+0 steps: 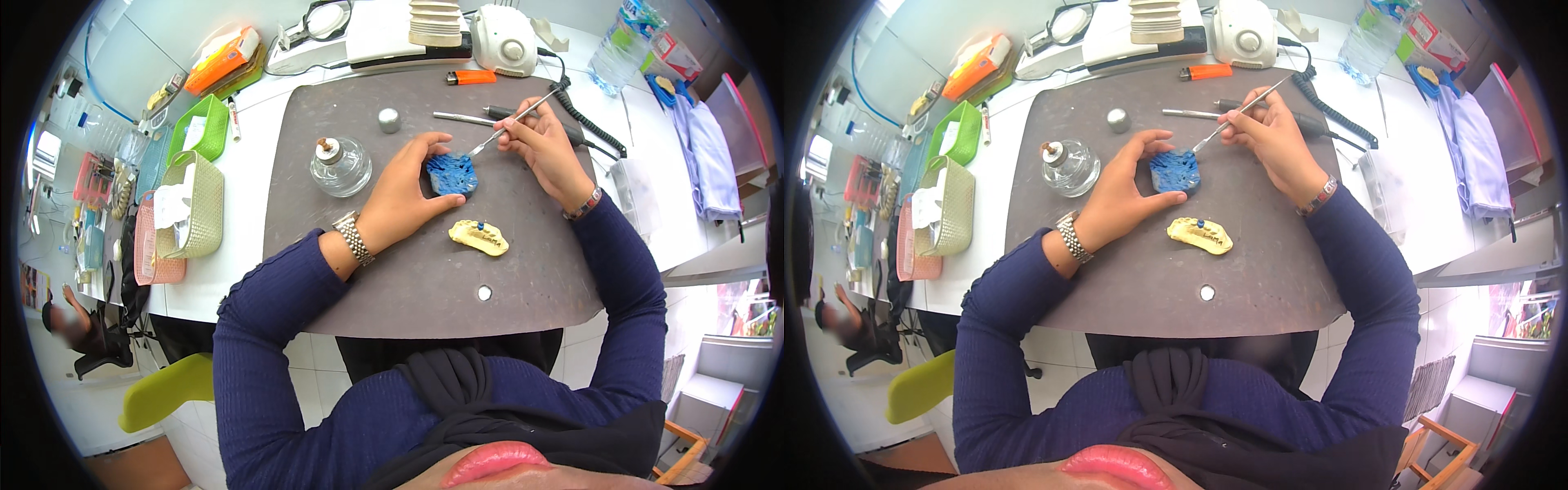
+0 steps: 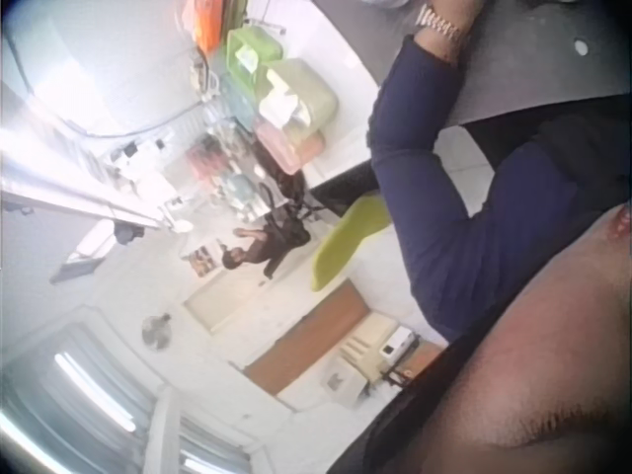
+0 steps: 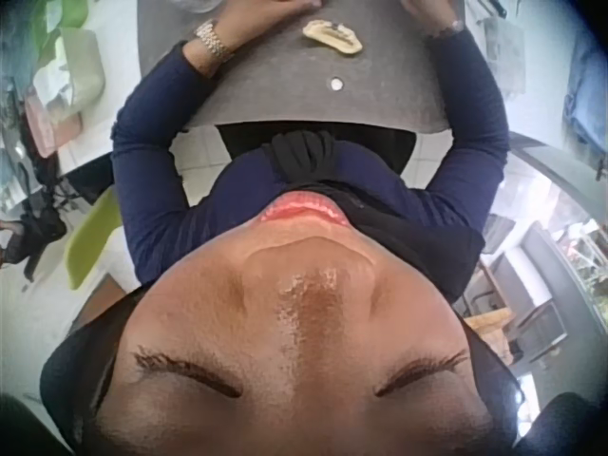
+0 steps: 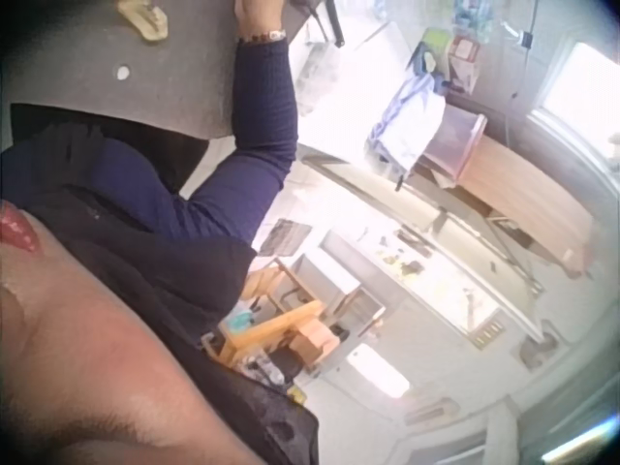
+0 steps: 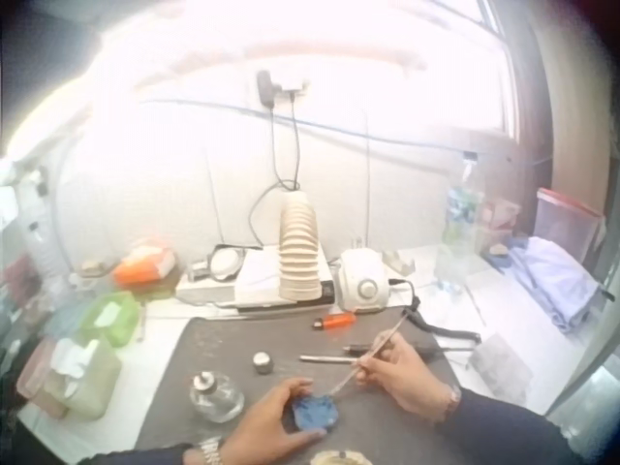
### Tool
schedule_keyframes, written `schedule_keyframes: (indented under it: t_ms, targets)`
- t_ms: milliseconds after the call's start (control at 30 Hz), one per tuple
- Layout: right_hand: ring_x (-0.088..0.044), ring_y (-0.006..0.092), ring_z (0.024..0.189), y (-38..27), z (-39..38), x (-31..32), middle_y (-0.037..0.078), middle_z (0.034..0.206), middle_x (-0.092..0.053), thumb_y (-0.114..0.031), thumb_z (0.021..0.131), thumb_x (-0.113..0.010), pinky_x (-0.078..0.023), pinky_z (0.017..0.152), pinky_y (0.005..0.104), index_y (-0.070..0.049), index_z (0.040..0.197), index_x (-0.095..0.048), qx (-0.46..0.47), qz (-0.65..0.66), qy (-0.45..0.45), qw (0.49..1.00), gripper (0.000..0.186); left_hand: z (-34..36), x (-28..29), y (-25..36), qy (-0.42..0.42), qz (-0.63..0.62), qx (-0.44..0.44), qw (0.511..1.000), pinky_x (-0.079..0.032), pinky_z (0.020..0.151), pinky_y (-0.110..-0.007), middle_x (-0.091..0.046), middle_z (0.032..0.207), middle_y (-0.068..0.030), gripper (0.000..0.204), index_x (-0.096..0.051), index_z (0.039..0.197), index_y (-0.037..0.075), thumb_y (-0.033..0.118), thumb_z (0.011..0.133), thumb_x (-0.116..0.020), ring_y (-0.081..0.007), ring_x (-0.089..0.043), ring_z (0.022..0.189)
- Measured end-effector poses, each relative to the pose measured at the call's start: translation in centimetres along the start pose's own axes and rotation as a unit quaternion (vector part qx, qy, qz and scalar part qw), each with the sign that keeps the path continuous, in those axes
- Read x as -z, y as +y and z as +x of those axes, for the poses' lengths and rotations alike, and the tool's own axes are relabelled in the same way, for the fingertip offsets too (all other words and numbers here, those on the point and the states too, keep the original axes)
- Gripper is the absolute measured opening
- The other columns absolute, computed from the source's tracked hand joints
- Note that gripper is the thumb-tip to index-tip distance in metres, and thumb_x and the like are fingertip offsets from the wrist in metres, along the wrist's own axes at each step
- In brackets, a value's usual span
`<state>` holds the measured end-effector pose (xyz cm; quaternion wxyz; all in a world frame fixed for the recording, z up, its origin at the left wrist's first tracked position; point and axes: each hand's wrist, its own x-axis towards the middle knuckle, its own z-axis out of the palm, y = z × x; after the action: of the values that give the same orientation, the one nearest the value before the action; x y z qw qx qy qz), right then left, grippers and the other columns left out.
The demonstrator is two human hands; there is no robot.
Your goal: The person applies blue wax to a yellow dental mold using a metal sculpting tool heated over an alcohol lamp, then smooths the wax surface and adds more material.
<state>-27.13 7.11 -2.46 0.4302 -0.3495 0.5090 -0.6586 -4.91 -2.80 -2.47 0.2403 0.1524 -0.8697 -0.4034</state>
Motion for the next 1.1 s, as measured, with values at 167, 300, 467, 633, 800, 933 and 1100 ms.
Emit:
schedule_keyframes:
  t_ms: [167, 300, 467, 633, 800, 933, 1100]
  targets:
    - [-0.060, 0.0150, 0.086, 0.1, 0.2, 0.1, 0.016, 0.099, -0.060, -0.006, 0.091, -0.058, -0.051, 0.080, 0.0303, -0.008, 0.102, -0.041, -0.012, 0.029, 0.004, 1.000, 0.021, 0.0, -0.2, -0.4, 0.000, 0.000, -0.010, 1.000, -0.042, 0.096, -0.035, -0.057, 0.115, -0.0151, 0.071, -0.043, 0.127, 0.006, 0.018, 0.069, -0.081, -0.0263, -0.055, 0.112]
    - [-0.059, 0.0156, 0.083, 0.3, 0.5, 0.5, 0.014, 0.102, -0.060, -0.011, 0.094, -0.054, -0.049, 0.081, 0.0311, -0.010, 0.100, -0.045, -0.021, 0.075, 0.006, 0.997, 0.011, 0.2, -0.7, -1.2, 0.011, -0.008, -0.026, 1.000, -0.042, 0.097, -0.035, -0.056, 0.115, -0.0149, 0.071, -0.043, 0.128, 0.006, 0.018, 0.069, -0.080, -0.0264, -0.055, 0.111]
    - [-0.059, 0.0159, 0.086, -2.0, -0.5, -2.2, 0.013, 0.106, -0.060, -0.014, 0.095, -0.051, -0.048, 0.082, 0.0321, -0.010, 0.104, -0.047, 0.012, 0.120, -0.016, 0.993, 0.010, -0.1, -0.7, -1.7, 0.034, 0.011, -0.068, 0.997, -0.044, 0.093, -0.037, -0.055, 0.113, -0.0164, 0.071, -0.043, 0.127, 0.003, 0.020, 0.069, -0.078, -0.0304, -0.054, 0.108]
    - [-0.059, 0.0145, 0.087, -3.8, 0.1, -7.0, 0.013, 0.106, -0.060, -0.017, 0.095, -0.051, -0.050, 0.083, 0.0287, -0.007, 0.106, -0.049, 0.002, 0.115, -0.023, 0.993, 0.015, -0.3, -1.4, -1.9, 0.037, 0.002, -0.044, 0.998, -0.041, 0.095, -0.040, -0.054, 0.114, -0.0158, 0.065, -0.046, 0.123, 0.004, 0.024, 0.069, -0.077, -0.0309, -0.052, 0.111]
    - [-0.058, 0.0163, 0.092, -4.6, 1.2, -13.2, 0.011, 0.107, -0.059, -0.015, 0.095, -0.051, -0.050, 0.086, 0.0302, -0.007, 0.101, -0.051, 0.009, 0.114, -0.098, 0.989, 0.010, -0.6, -1.7, -2.3, 0.056, 0.044, -0.074, 0.995, -0.040, 0.092, -0.042, -0.053, 0.110, -0.0149, 0.063, -0.047, 0.120, 0.003, 0.027, 0.069, -0.077, -0.0325, -0.050, 0.108]
    - [-0.059, 0.0190, 0.094, -4.1, 2.7, -15.3, 0.012, 0.105, -0.058, -0.013, 0.095, -0.051, -0.049, 0.088, 0.0316, -0.005, 0.101, -0.050, 0.012, 0.111, -0.120, 0.986, 0.010, -0.4, -1.5, -2.1, 0.046, 0.051, -0.057, 0.996, -0.042, 0.089, -0.042, -0.054, 0.109, -0.0135, 0.062, -0.048, 0.117, 0.005, 0.028, 0.067, -0.078, -0.0315, -0.053, 0.105]
    - [-0.059, 0.0202, 0.095, -4.9, 3.8, -15.6, 0.013, 0.104, -0.058, -0.009, 0.093, -0.053, -0.050, 0.089, 0.0320, -0.004, 0.102, -0.048, 0.032, 0.087, -0.114, 0.989, 0.011, -0.3, -1.9, -1.9, 0.048, 0.044, -0.089, 0.994, -0.042, 0.088, -0.042, -0.053, 0.106, -0.0169, 0.057, -0.048, 0.113, 0.001, 0.028, 0.070, -0.075, -0.0340, -0.053, 0.101]
